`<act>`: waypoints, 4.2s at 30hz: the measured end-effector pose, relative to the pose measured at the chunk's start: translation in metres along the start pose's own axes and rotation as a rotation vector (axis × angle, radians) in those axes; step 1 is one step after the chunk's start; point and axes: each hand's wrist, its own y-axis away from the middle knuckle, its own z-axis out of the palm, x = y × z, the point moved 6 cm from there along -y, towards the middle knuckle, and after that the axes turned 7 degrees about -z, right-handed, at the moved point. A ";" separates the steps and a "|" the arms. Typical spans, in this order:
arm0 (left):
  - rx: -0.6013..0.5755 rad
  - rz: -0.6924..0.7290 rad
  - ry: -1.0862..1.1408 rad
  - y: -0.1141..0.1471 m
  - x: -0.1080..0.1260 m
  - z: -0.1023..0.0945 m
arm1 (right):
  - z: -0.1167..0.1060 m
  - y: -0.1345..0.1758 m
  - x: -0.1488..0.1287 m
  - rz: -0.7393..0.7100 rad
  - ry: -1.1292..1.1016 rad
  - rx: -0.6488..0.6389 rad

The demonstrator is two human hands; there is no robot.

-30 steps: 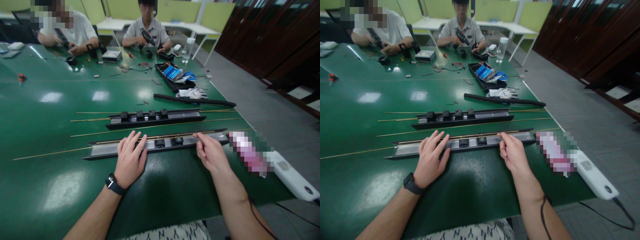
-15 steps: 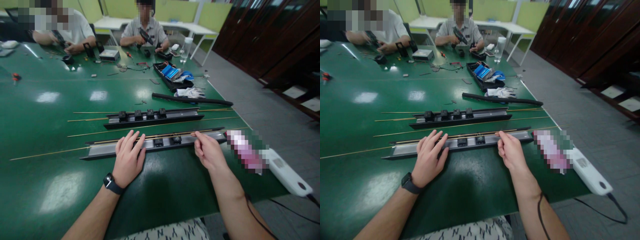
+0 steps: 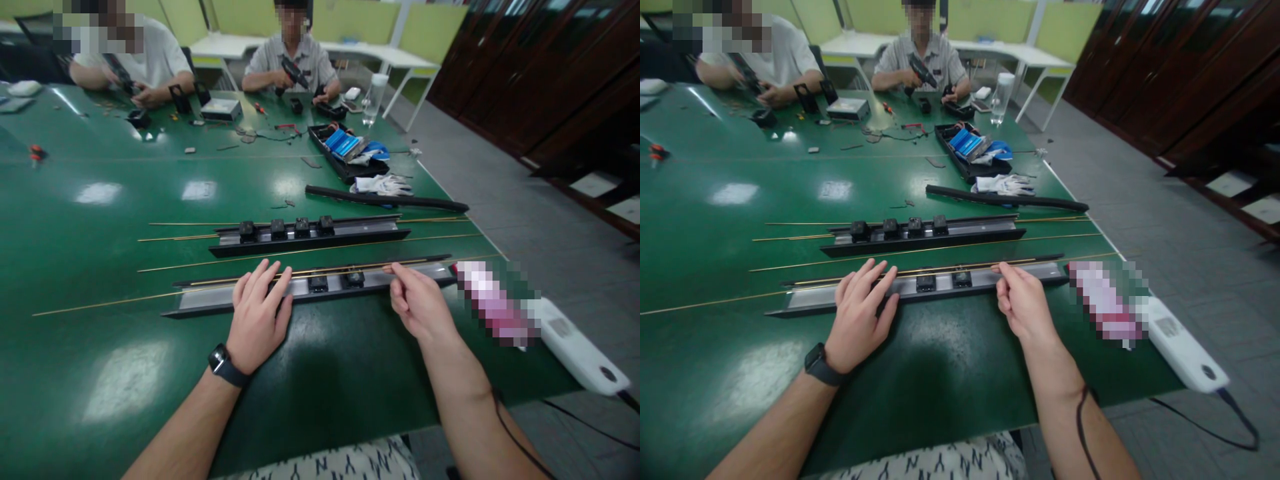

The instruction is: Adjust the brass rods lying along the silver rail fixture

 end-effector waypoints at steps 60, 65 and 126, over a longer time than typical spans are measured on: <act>0.002 -0.010 0.017 -0.002 -0.002 0.003 | 0.002 -0.003 0.000 -0.017 -0.001 -0.020; 0.017 -0.009 0.026 -0.003 -0.002 0.003 | 0.002 -0.002 -0.001 -0.029 0.002 -0.023; 0.061 -0.003 0.020 -0.004 -0.004 0.006 | 0.002 -0.013 0.003 -0.022 -0.032 -0.043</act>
